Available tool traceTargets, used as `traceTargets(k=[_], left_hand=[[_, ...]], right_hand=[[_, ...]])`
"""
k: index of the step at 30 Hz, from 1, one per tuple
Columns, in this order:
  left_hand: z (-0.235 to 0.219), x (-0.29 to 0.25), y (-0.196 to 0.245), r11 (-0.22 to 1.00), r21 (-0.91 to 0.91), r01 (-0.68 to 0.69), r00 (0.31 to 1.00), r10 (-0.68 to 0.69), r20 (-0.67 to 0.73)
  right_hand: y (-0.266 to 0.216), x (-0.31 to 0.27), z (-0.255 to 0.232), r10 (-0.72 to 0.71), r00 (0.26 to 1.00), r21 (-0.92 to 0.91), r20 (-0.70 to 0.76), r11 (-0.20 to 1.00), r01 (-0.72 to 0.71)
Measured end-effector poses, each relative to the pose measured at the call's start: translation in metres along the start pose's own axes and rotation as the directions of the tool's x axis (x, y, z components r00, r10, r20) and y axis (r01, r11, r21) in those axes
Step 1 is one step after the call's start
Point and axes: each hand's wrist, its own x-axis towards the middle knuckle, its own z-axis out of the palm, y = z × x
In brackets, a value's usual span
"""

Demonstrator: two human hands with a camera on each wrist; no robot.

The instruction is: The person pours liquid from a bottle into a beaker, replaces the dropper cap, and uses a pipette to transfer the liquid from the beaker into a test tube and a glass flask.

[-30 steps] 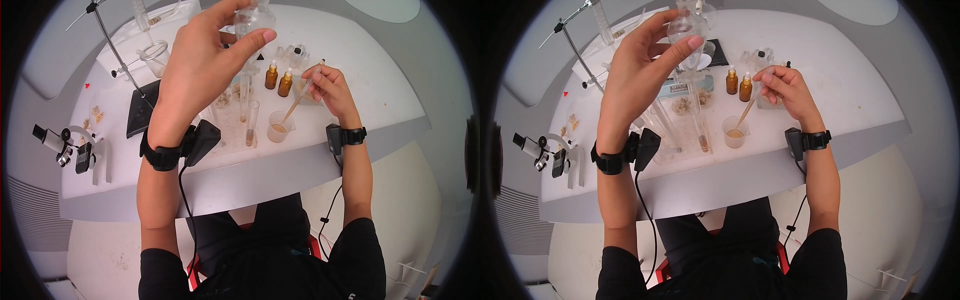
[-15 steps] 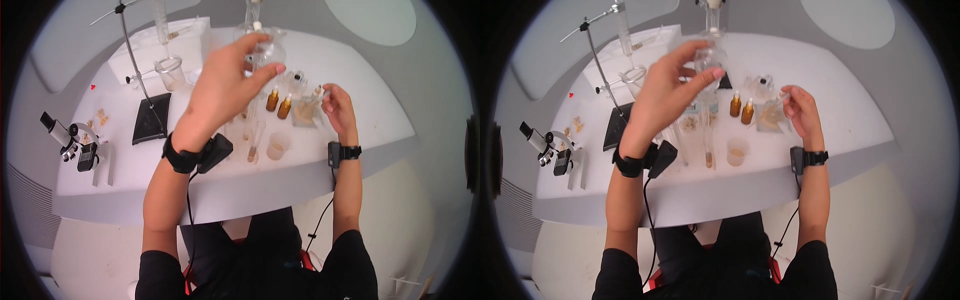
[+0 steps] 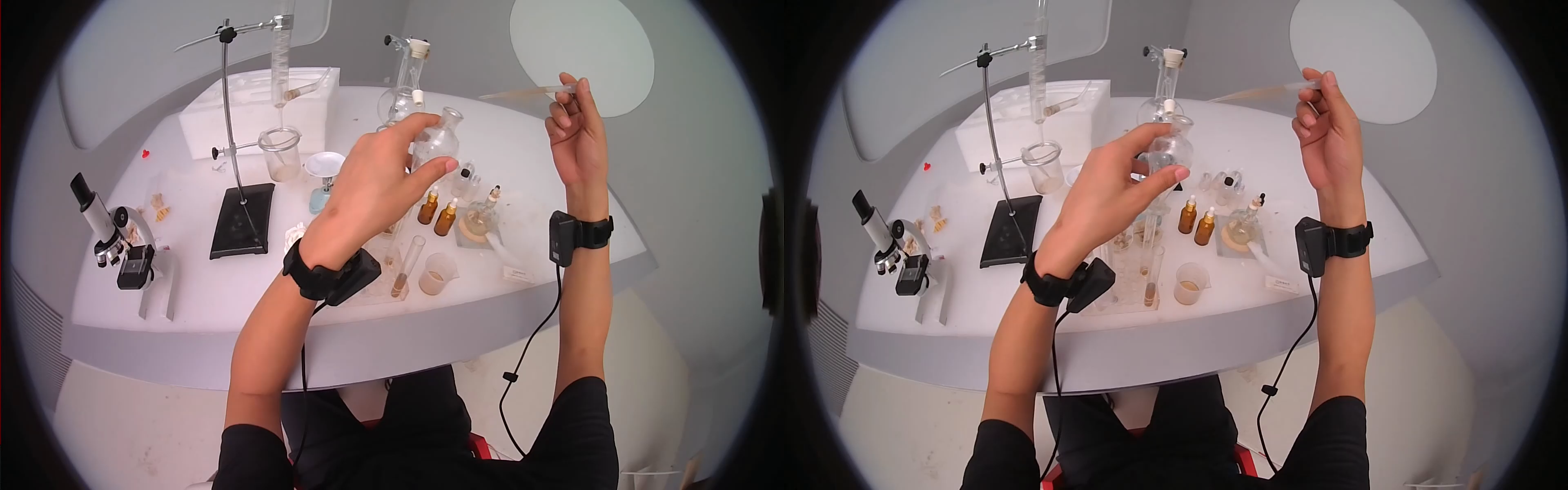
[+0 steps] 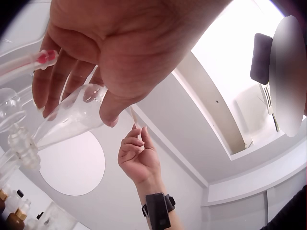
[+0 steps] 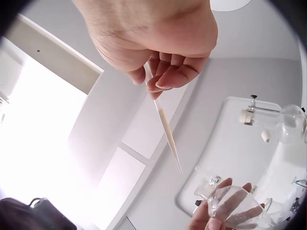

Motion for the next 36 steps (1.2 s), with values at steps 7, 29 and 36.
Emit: traceTargets(k=[7, 29, 36], left_hand=[[-0.001, 0.001, -0.004, 1.0, 0.004, 0.011, 1.0, -0.011, 0.012], [-0.001, 0.002, -0.009, 0.999, 0.046, 0.015, 1.0, -0.016, 0.023], [-0.001, 0.002, -0.008, 0.998, 0.054, 0.015, 1.0, -0.016, 0.023]], right_hand=[[0.002, 0.0, 0.021, -0.002, 1.0, -0.202, -0.014, 0.979, -0.001], [0.0, 0.002, 0.034, -0.051, 0.998, -0.308, 0.022, 0.95, 0.055], [-0.003, 0.003, 0.037, -0.055, 0.998, -0.306, 0.024, 0.95, 0.059]])
